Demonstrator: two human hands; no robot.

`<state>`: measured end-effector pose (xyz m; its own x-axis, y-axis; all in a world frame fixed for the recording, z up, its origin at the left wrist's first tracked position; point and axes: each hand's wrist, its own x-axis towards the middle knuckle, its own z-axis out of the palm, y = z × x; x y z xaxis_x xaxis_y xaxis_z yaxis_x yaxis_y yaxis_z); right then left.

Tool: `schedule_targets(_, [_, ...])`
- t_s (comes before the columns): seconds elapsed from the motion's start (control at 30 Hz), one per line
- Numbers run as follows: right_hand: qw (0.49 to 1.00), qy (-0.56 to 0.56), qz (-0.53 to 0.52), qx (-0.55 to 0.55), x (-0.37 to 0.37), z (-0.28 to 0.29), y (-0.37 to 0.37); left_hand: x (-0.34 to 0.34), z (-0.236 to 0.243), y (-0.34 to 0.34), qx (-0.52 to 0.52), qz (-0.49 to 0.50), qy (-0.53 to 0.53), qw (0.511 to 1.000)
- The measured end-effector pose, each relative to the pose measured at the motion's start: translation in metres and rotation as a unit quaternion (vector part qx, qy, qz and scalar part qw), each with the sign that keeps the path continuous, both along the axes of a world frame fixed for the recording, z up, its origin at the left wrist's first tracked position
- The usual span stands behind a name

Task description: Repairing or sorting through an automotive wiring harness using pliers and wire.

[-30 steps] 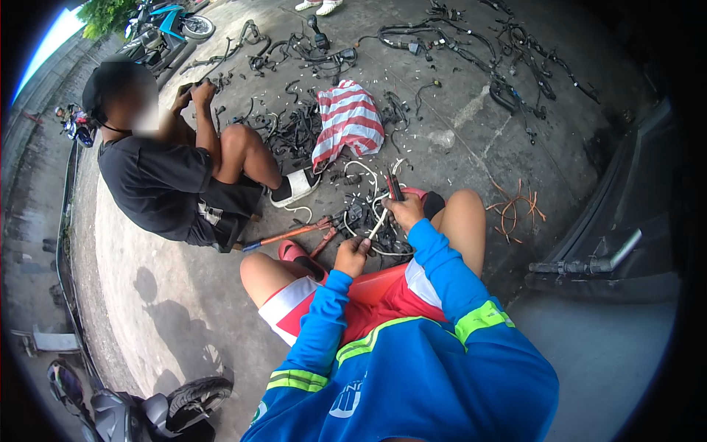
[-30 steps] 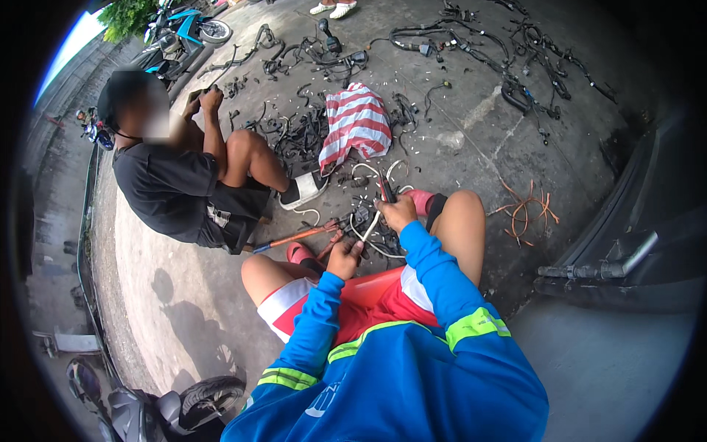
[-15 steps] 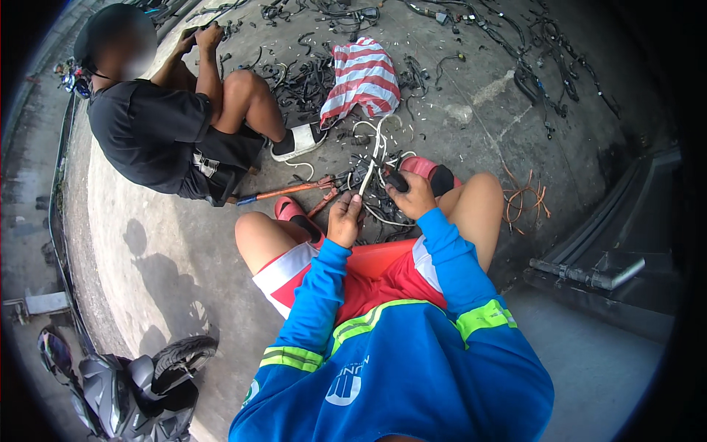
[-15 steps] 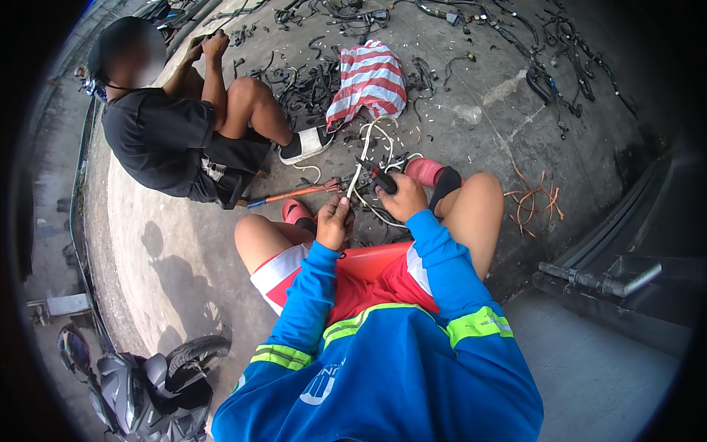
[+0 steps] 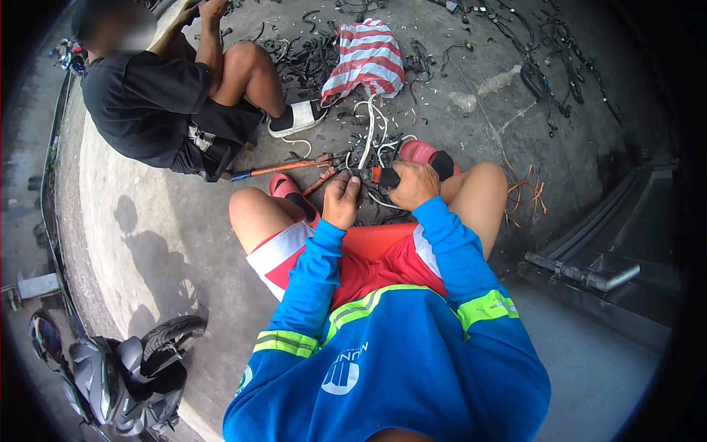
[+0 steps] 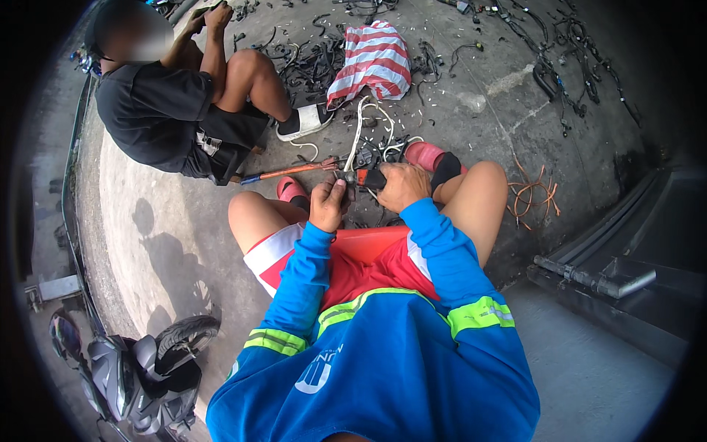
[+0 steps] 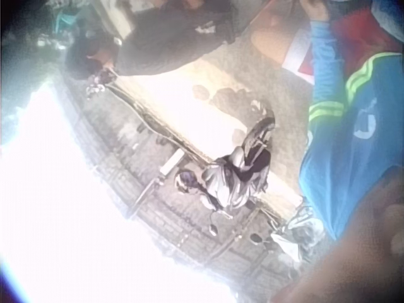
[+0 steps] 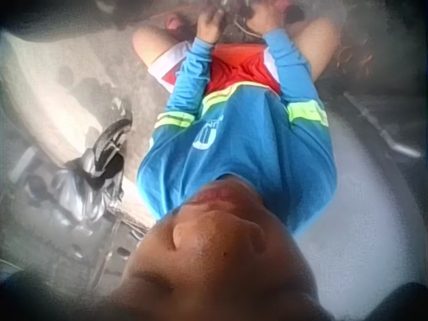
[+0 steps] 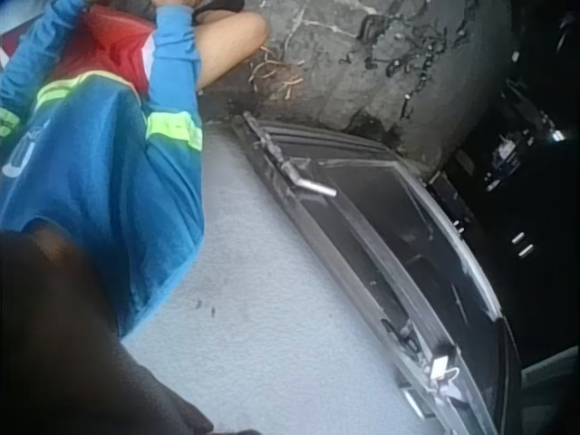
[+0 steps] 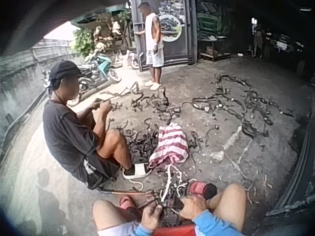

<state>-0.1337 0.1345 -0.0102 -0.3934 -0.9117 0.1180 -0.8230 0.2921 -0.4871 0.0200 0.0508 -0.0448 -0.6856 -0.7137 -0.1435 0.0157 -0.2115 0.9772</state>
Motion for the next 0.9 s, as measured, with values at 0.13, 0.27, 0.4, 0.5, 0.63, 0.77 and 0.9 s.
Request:
schedule_targets(0.13, [0.997,-0.023,-0.045,0.054,0.001,0.001,-0.003,-0.001,-0.010,0.001,-0.130,0.017,-0.037,0.991])
schedule_targets(0.27, [0.991,-0.056,-0.086,0.090,-0.004,-0.011,-0.002,-0.008,0.004,0.008,-0.245,0.037,-0.090,0.965])
schedule_targets(0.4, [0.990,-0.031,-0.088,0.107,-0.004,-0.027,-0.013,-0.004,-0.001,0.012,-0.225,0.070,-0.094,0.967])
schedule_targets(0.5, [0.882,-0.154,-0.429,0.119,-0.078,-0.058,0.000,0.010,0.008,0.048,-0.215,0.003,-0.062,0.975])
schedule_targets(0.63, [0.934,-0.125,-0.324,0.085,-0.082,-0.047,0.003,0.023,0.003,0.033,0.019,0.045,0.005,0.999])
schedule_targets(0.77, [0.973,-0.163,-0.162,0.032,-0.034,-0.051,0.015,0.015,0.013,0.011,0.159,0.015,0.040,0.986])
schedule_targets(0.9, [0.979,-0.189,-0.058,-0.057,-0.003,-0.038,0.011,0.007,0.014,0.009,0.076,0.020,0.038,0.996])
